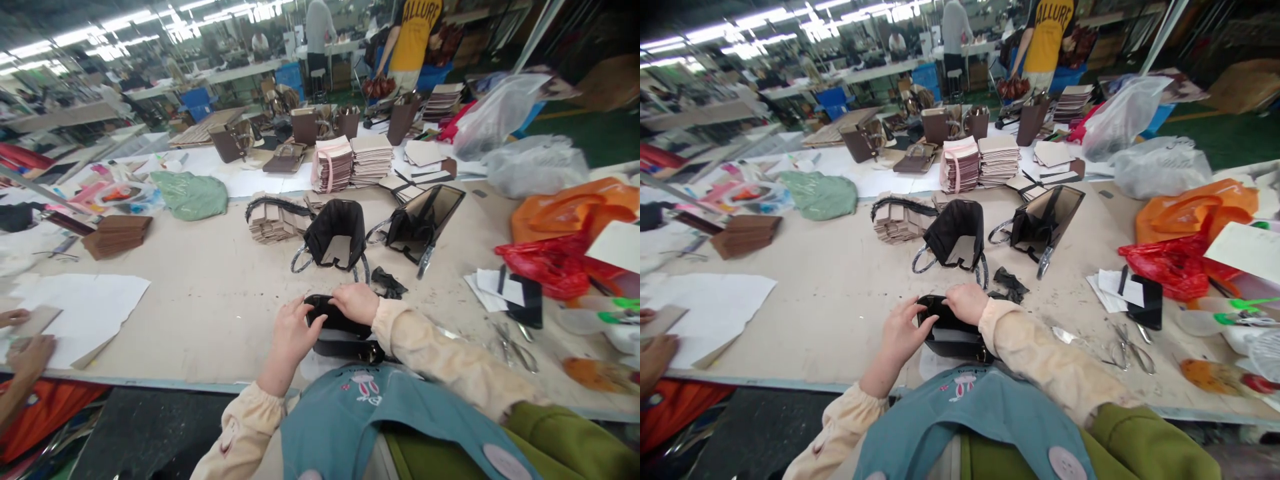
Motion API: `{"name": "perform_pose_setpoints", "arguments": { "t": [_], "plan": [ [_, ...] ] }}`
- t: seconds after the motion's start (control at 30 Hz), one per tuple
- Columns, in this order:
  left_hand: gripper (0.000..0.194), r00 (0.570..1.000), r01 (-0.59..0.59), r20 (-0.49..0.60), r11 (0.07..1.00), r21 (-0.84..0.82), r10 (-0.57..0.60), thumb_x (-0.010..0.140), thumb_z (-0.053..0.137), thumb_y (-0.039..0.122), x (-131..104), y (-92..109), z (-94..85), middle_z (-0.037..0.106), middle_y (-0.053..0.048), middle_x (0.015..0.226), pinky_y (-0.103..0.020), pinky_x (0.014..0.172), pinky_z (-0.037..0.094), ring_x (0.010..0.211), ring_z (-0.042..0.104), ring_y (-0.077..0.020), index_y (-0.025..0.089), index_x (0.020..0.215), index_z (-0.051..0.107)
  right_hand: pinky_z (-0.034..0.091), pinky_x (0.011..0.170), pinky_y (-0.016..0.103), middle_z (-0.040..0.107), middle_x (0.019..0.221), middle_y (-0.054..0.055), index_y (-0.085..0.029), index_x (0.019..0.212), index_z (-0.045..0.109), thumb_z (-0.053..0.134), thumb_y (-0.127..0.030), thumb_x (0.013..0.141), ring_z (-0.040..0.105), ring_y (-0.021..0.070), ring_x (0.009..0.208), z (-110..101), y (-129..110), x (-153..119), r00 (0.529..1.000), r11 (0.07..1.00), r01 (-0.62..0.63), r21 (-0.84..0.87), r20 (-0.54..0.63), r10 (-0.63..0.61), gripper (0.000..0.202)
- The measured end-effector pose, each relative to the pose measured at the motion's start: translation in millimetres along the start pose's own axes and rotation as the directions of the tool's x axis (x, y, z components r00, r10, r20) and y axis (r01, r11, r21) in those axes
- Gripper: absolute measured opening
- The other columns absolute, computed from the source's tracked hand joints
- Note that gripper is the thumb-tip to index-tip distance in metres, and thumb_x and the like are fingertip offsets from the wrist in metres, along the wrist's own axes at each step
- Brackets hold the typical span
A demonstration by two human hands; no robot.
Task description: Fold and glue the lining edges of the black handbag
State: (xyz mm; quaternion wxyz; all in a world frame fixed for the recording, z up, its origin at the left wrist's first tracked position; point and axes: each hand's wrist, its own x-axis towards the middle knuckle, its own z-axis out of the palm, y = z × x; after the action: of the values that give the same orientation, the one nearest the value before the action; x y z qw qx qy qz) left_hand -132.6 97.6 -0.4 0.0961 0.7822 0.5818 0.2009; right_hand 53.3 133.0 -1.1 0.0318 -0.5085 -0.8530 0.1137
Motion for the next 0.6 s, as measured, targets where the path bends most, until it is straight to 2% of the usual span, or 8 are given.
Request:
{"name": "perform_pose_setpoints", "arguments": {
  "t": [0.1, 0.2, 0.3, 0.4, 0.5, 0.6],
  "plan": [
    [0.036, 0.996, 0.053, 0.070, 0.998, 0.041, -0.056, 0.073, 0.062, 0.047, 3, 5, 2.8, 0.065, -0.012, 0.103, -0.037, 0.088, 0.043, 0.097, 0.058, -0.0234, 0.016, 0.091, 0.065, 0.044, 0.064, 0.028, 0.066, 0.085, 0.008, -0.016, 0.083, 0.064, 0.040, -0.037, 0.092, 0.062, 0.0208, 0.076, 1, 2, -1, 1.000, 1.000, -0.002, -0.002, -0.002, 0.002, 0.033],
    [0.021, 0.989, 0.086, 0.117, 0.994, 0.060, -0.093, 0.078, 0.059, 0.037, 11, 6, 6.1, 0.066, -0.009, 0.096, -0.033, 0.083, 0.044, 0.088, 0.061, -0.0206, 0.018, 0.085, 0.067, 0.044, 0.063, 0.028, 0.066, 0.084, 0.008, -0.016, 0.083, 0.064, 0.040, -0.036, 0.092, 0.062, 0.0206, 0.076, 2, 4, -3, 1.000, 1.000, -0.013, -0.008, -0.009, 0.013, 0.032],
    [0.015, 0.990, 0.080, 0.111, 0.996, 0.050, -0.085, 0.080, 0.056, 0.027, 19, 5, 7.1, 0.066, -0.006, 0.104, -0.029, 0.081, 0.044, 0.091, 0.060, -0.0184, 0.021, 0.080, 0.068, 0.043, 0.062, 0.028, 0.066, 0.082, 0.008, -0.016, 0.082, 0.063, 0.041, -0.035, 0.092, 0.061, 0.0208, 0.075, 3, 6, -8, 1.000, 1.000, -0.021, -0.009, -0.016, 0.021, 0.031],
    [0.017, 0.987, 0.042, 0.150, 0.996, 0.074, -0.053, 0.078, 0.058, 0.034, 24, 4, 6.3, 0.065, -0.006, 0.106, -0.031, 0.079, 0.045, 0.090, 0.060, -0.0201, 0.021, 0.081, 0.069, 0.042, 0.062, 0.028, 0.065, 0.082, 0.007, -0.016, 0.082, 0.063, 0.042, -0.036, 0.091, 0.061, 0.0206, 0.075, 3, 7, -12, 1.000, 1.000, -0.019, -0.004, -0.018, 0.019, 0.030],
    [0.015, 0.979, -0.004, 0.202, 0.995, 0.101, -0.016, 0.079, 0.057, 0.031, 28, 5, 5.9, 0.067, -0.005, 0.100, -0.030, 0.076, 0.043, 0.086, 0.060, -0.0190, 0.021, 0.076, 0.068, 0.042, 0.063, 0.027, 0.065, 0.083, 0.007, -0.017, 0.082, 0.062, 0.041, -0.035, 0.091, 0.061, 0.0200, 0.076, 4, 6, -15, 1.000, 1.000, -0.018, 0.003, -0.019, 0.018, 0.029],
    [0.014, 0.980, 0.033, 0.195, 0.996, 0.077, -0.048, 0.081, 0.053, 0.023, 30, 5, 7.1, 0.067, -0.004, 0.086, -0.026, 0.072, 0.042, 0.080, 0.060, -0.0161, 0.020, 0.076, 0.065, 0.041, 0.063, 0.027, 0.065, 0.082, 0.007, -0.017, 0.082, 0.062, 0.040, -0.035, 0.092, 0.061, 0.0194, 0.076, 4, 5, -15, 0.999, 1.000, -0.029, 0.010, -0.018, 0.029, 0.030]
  ]
}}
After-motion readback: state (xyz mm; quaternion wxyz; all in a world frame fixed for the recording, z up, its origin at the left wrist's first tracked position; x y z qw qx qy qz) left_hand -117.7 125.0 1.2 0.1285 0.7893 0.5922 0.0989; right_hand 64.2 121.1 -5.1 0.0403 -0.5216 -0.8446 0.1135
